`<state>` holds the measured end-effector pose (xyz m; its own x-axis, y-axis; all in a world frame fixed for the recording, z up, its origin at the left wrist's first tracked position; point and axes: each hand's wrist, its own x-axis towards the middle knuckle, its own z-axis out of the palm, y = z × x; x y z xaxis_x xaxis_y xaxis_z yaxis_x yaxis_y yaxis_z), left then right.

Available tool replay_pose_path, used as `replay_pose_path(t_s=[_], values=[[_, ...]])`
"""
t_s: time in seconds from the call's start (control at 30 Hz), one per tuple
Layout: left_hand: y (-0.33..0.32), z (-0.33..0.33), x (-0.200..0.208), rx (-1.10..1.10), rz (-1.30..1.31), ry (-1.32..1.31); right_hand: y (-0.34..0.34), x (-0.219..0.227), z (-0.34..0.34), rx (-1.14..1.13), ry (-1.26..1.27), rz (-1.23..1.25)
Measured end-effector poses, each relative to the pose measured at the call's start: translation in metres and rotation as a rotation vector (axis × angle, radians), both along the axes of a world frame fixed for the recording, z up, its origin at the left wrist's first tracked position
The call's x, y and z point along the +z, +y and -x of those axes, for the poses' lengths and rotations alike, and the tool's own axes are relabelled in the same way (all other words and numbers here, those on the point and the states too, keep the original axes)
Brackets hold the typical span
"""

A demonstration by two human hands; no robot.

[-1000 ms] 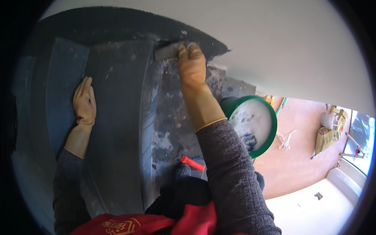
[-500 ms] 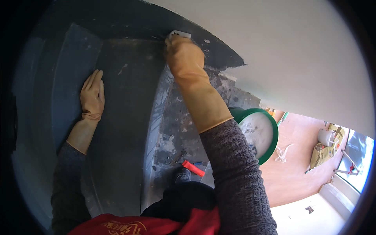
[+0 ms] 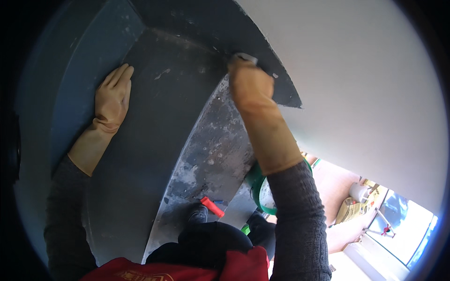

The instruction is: The person cleans a spiral staircase by scraping residue from the steps with a scraper, then wiping the surfaces with a blue cloth. The person repeatedly dips the cloth into a green bucket of soapy water and scrubs multiple steps, moving downward along the staircase.

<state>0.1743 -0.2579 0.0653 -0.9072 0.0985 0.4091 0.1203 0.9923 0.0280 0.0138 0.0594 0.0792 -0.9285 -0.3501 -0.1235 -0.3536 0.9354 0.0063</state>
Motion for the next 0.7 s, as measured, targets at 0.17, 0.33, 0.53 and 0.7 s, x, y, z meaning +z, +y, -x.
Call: replay_pose_path(t_s=[0.17,0.33,0.53,0.7], values=[[0.002,-0.001,-0.002,0.05,-0.015,-0.019,0.013,0.022,-0.012,-0.151,-0.03,0.041],[0.001,0.0,-0.005,0.038,0.017,-0.017,-0.075,0.042,0.014,0.048,-0.326,-0.357],[-0.001,-0.001,-0.009,0.032,0.01,0.03,-0.012,0.039,-0.001,0.086,0.004,-0.199],[0.0,-0.001,-0.007,0.07,0.094,0.043,-0.091,0.02,0.016,0.263,-0.038,-0.362]])
